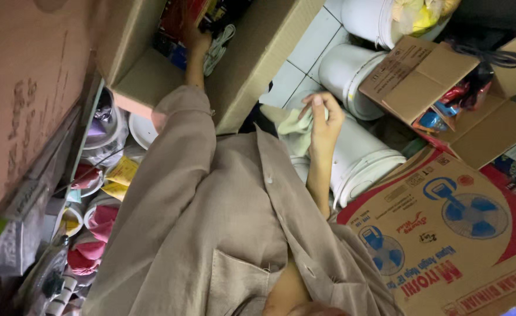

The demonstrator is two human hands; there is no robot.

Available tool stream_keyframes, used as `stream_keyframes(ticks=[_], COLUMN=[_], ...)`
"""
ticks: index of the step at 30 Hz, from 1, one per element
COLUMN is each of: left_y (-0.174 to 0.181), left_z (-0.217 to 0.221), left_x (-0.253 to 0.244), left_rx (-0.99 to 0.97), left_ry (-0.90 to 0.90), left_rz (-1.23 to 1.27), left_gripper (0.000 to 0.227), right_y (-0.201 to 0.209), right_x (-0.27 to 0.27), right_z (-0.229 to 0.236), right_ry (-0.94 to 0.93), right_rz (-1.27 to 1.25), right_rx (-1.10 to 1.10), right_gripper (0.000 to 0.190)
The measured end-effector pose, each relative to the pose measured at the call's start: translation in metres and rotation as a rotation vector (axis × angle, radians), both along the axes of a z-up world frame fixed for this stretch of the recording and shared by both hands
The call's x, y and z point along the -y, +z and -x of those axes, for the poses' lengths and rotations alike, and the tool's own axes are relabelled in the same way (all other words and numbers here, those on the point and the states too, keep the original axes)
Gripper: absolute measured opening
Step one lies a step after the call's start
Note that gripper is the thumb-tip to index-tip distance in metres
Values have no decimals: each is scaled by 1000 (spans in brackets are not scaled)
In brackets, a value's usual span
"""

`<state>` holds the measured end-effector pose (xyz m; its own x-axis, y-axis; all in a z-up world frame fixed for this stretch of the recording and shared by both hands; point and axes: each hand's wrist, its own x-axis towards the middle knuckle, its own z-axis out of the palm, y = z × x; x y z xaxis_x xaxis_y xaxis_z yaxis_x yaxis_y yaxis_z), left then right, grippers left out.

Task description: The person wipes a packaged extension cord and a power plug with a cloth, handling them one at a time before returning them to a cluttered storage shelf.

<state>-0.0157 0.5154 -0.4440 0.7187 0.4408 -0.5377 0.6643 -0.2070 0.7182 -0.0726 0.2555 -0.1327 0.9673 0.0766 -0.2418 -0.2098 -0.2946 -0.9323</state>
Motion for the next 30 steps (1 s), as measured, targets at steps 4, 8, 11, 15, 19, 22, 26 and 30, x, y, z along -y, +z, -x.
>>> stream_keyframes(ticks=[4,8,11,15,19,22,26,30], left_y=[-1,0,0,-12,-25,-25,-17,-8], left_z=[-7,-9,-19,-21,-12,-29,-36,-34], left_x=[-26,-33,-32,-37,-40,-36,-39,-42], left_rx=[-185,-228,-179,-101,-136,127,-56,-286], left_ry=[583,1032,1151,1142,1035,1213,1259,1165], left_rz=[494,938,1096,1187,1031,1200,1169,1077], left_gripper=[62,57,54,44,53,54,66,71], right_y=[-18,-45,-58,-67,-67,-63,-58,-61], right_x=[-6,-6,0,1,-3,-6,-4,1], right_z=[-6,-14,-22,-25,-25,-23,-25,-22], right_ry=[-10,-41,-67,-121,-102,-99,-98,-101], right_rz=[34,50,66,42,52,33,62,93], right_rx=[-54,-138,-113,-149,-137,-157,-162,-144], right_gripper=[31,30,30,30,29,28,28,29])
